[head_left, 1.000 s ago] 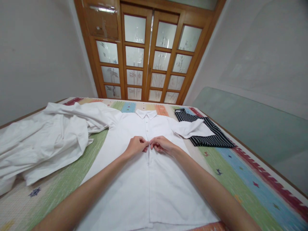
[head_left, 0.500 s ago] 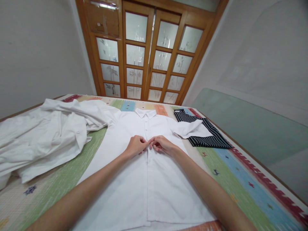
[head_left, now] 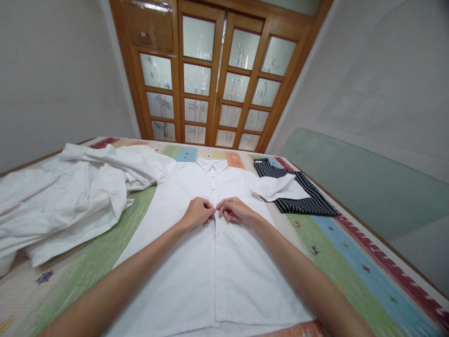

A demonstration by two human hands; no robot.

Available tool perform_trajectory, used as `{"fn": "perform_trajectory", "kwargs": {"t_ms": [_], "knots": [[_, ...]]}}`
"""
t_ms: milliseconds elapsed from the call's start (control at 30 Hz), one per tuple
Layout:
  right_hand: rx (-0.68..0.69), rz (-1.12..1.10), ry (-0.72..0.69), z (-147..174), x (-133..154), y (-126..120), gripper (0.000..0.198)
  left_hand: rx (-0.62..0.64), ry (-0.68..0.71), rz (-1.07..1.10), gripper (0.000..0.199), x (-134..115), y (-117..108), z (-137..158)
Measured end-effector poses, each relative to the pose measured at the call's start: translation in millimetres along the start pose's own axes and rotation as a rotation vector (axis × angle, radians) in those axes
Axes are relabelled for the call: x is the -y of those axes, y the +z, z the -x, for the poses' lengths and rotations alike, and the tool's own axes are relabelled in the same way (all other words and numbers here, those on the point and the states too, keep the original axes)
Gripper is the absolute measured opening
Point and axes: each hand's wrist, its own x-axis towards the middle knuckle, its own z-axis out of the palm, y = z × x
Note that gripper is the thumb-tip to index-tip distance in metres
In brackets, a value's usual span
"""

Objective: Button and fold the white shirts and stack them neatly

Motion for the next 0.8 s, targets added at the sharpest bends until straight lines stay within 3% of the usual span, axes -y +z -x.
{"fn": "perform_trajectory", "kwargs": {"t_ms": [400,500,600,800], "knots": [[-0.042,0.122,-0.053,-1.4,-5.4,4.2,0.008,0.064,-0.055,0.156,0.013,10.3,0.8,-8.1],[-0.069,0.149,-0.050,-1.0,-4.4,6.4,0.007,0.071,-0.097,0.247,0.006,9.5,0.8,-9.0],[-0.073,0.168,-0.029,1.0,-1.4,8.6,0.007,0.063,-0.127,0.318,0.012,8.8,0.5,-10.0],[-0.049,0.171,-0.019,4.2,2.0,10.8,0.007,0.095,-0.175,0.310,0.006,9.3,-1.4,-12.1]]}}
